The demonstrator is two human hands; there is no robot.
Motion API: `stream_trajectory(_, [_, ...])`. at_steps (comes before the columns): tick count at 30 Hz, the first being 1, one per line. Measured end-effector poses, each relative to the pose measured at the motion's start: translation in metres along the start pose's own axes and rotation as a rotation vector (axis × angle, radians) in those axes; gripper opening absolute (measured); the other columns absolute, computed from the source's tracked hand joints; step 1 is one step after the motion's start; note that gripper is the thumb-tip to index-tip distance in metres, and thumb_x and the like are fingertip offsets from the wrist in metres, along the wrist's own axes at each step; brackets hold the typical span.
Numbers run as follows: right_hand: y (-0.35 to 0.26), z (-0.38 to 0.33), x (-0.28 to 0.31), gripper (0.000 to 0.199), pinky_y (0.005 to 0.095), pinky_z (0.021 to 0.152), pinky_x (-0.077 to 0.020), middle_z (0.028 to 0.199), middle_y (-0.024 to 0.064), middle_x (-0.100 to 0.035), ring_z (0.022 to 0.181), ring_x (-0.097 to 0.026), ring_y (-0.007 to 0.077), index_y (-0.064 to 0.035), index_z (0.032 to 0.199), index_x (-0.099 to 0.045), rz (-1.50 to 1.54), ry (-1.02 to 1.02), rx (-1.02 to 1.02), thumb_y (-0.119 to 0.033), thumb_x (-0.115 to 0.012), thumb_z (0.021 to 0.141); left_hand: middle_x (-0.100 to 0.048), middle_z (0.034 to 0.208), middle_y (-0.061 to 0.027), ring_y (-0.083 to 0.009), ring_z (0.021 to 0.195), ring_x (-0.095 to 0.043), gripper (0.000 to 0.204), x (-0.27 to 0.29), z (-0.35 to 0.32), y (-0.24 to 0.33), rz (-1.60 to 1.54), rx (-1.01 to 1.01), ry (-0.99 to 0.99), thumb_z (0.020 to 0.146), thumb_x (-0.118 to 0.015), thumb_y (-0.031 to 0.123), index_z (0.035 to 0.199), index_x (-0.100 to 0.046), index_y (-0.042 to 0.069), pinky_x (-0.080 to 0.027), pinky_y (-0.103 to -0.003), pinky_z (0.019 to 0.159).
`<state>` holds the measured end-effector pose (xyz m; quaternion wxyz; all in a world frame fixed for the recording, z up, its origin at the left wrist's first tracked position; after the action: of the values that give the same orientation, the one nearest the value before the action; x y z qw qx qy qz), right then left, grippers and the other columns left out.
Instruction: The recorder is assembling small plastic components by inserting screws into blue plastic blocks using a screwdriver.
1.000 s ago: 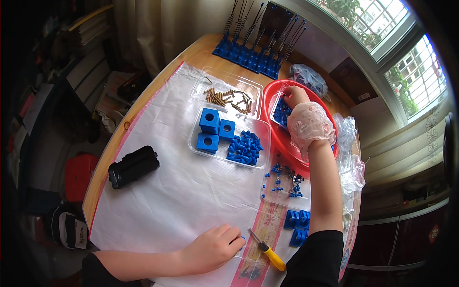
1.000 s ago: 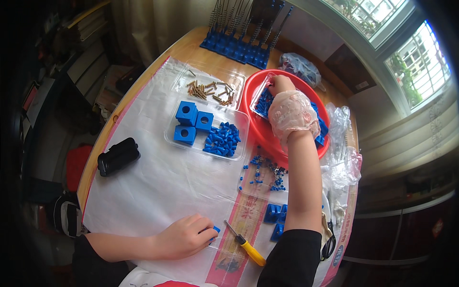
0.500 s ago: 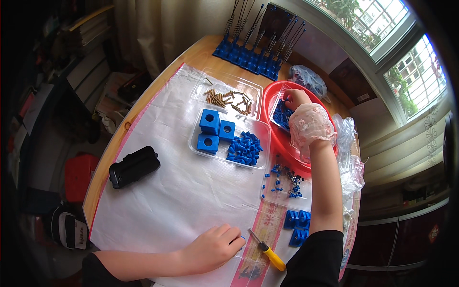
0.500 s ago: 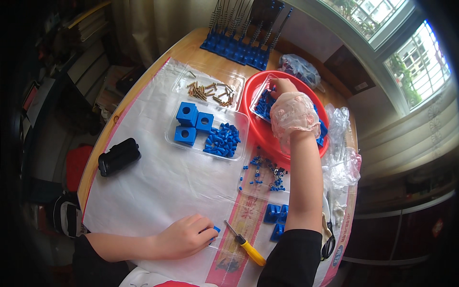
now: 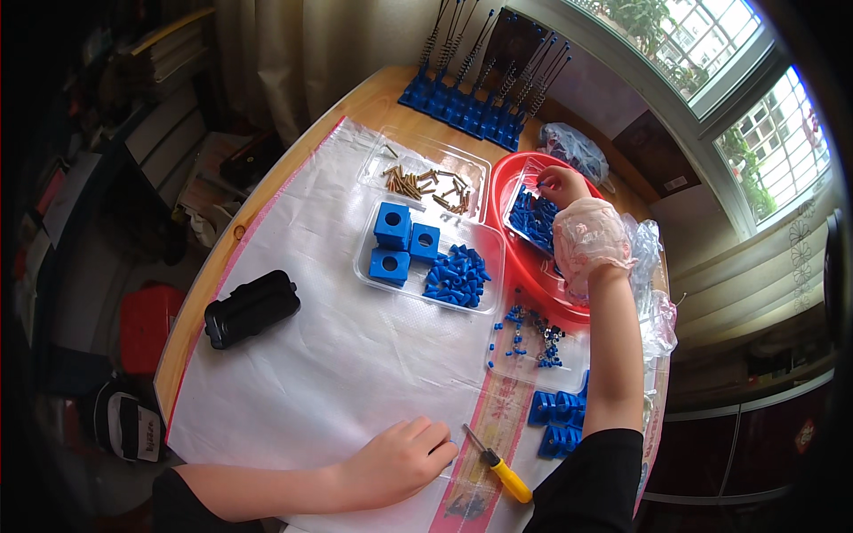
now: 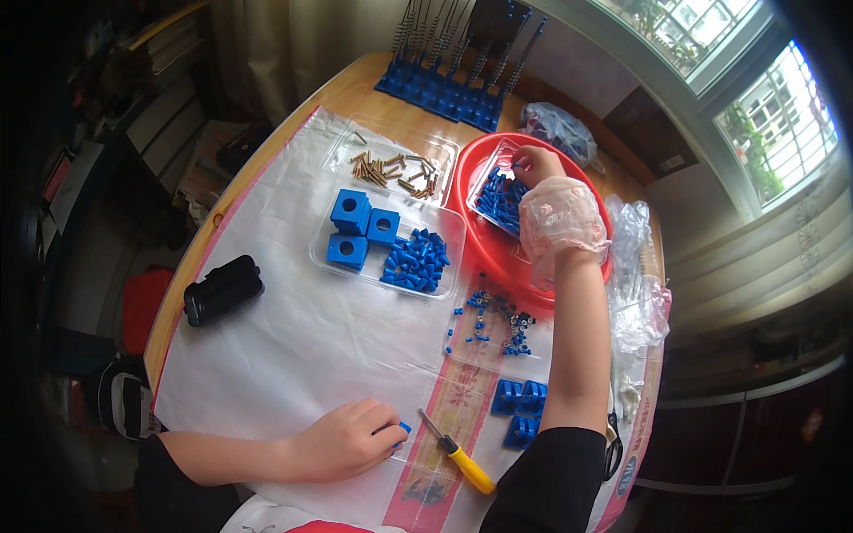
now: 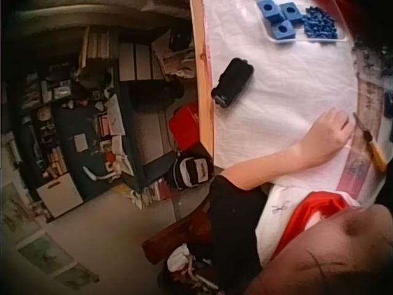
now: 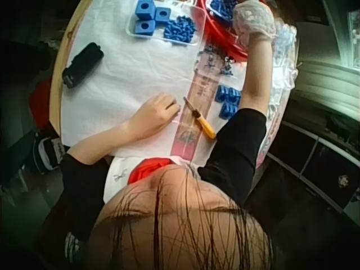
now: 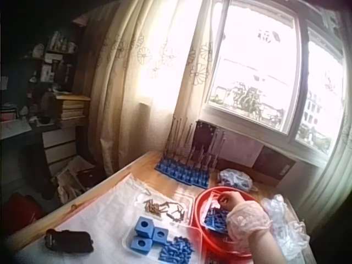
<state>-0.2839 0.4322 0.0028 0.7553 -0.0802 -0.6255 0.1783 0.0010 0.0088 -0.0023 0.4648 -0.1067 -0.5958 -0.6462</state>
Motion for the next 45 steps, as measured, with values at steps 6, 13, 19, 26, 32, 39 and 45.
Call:
stream_trajectory(6, [0.0,-0.008,0.009,0.022,0.0243,0.069,-0.0504,0.083,0.0041,-0.07,0.077,-0.063,0.0086,-0.0059,0.102,-0.069,0.245,0.049,-0.05,-0.007,-0.07,0.08,-0.052,0.095,-0.0122,-0.0252,0.089,-0.054,0.016,0.0,0.0,0.0,-0.008,0.001,0.001,0.078,-0.06,0.003,0.093,-0.056,0.001,-0.048,-0.033,0.074])
stream_trajectory(13, [0.008,-0.017,0.023,0.022,0.0238,0.074,-0.0509,0.087,0.0075,-0.071,0.081,-0.065,0.0096,-0.0024,0.105,-0.068,0.65,0.145,-0.051,-0.006,-0.069,0.083,-0.052,0.095,-0.0122,-0.0256,0.089,-0.054,0.015,-0.001,0.0,0.0,0.001,0.004,-0.017,0.079,-0.06,0.003,0.093,-0.055,0.001,-0.048,-0.033,0.075])
stream_trajectory(19, [0.014,-0.028,0.022,0.021,0.0246,0.07,-0.0505,0.082,0.0066,-0.07,0.077,-0.064,0.0107,-0.0044,0.099,-0.069,0.508,0.096,-0.126,-0.011,-0.072,0.08,-0.053,0.095,-0.0123,-0.026,0.089,-0.054,0.014,-0.001,0.0,0.0,-0.009,0.005,-0.011,0.079,-0.06,0.003,0.092,-0.055,0.002,-0.048,-0.033,0.075])
stream_trajectory(26, [0.02,-0.038,0.025,0.022,0.0253,0.069,-0.0507,0.082,0.0058,-0.069,0.076,-0.064,0.0113,-0.0051,0.098,-0.069,0.36,0.004,-0.13,-0.015,-0.074,0.08,-0.054,0.093,-0.0111,-0.0251,0.088,-0.054,0.014,-0.002,0.0,0.0,-0.003,0.023,-0.016,0.082,-0.065,0.008,0.094,-0.06,0.002,-0.048,-0.034,0.075])
stream_trajectory(32, [-0.007,-0.05,0.04,0.016,0.0257,0.071,-0.0512,0.083,0.0047,-0.069,0.078,-0.065,0.0113,-0.003,0.097,-0.068,0.419,0.097,-0.067,-0.012,-0.071,0.084,-0.053,0.094,-0.0117,-0.0253,0.089,-0.054,0.014,-0.002,0.001,0.0,-0.007,-0.011,0.004,0.078,-0.06,0.004,0.091,-0.055,0.002,-0.048,-0.033,0.074])
stream_trajectory(39, [-0.141,-0.072,0.024,0.011,0.0271,0.071,-0.0494,0.084,0.0035,-0.068,0.079,-0.063,0.0108,-0.0051,0.097,-0.064,0.462,-0.162,0.206,-0.006,-0.066,0.086,-0.054,0.092,-0.0106,-0.0259,0.088,-0.054,0.015,-0.001,0.0,0.0,0.002,0.015,-0.006,0.08,-0.065,0.007,0.093,-0.059,0.003,-0.048,-0.035,0.074])
stream_trajectory(45, [-0.194,-0.102,0.02,0.013,0.0267,0.069,-0.0492,0.088,0.0045,-0.07,0.077,-0.064,0.0133,-0.0066,0.101,-0.068,0.273,-0.454,0.357,-0.007,-0.067,0.088,-0.055,0.091,-0.0099,-0.0264,0.087,-0.055,0.016,-0.002,0.001,0.0,-0.007,0.013,0.006,0.08,-0.068,0.008,0.094,-0.062,0.003,-0.048,-0.036,0.074])
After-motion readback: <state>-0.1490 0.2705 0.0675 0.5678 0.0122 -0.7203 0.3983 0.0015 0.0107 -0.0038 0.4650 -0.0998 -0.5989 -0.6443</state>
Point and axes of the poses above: each hand's wrist, its own z-axis towards the middle knuckle, its own x-axis out of the back of the hand, y = z × x, the point moved 1 cm from there along z, towards the middle knuckle
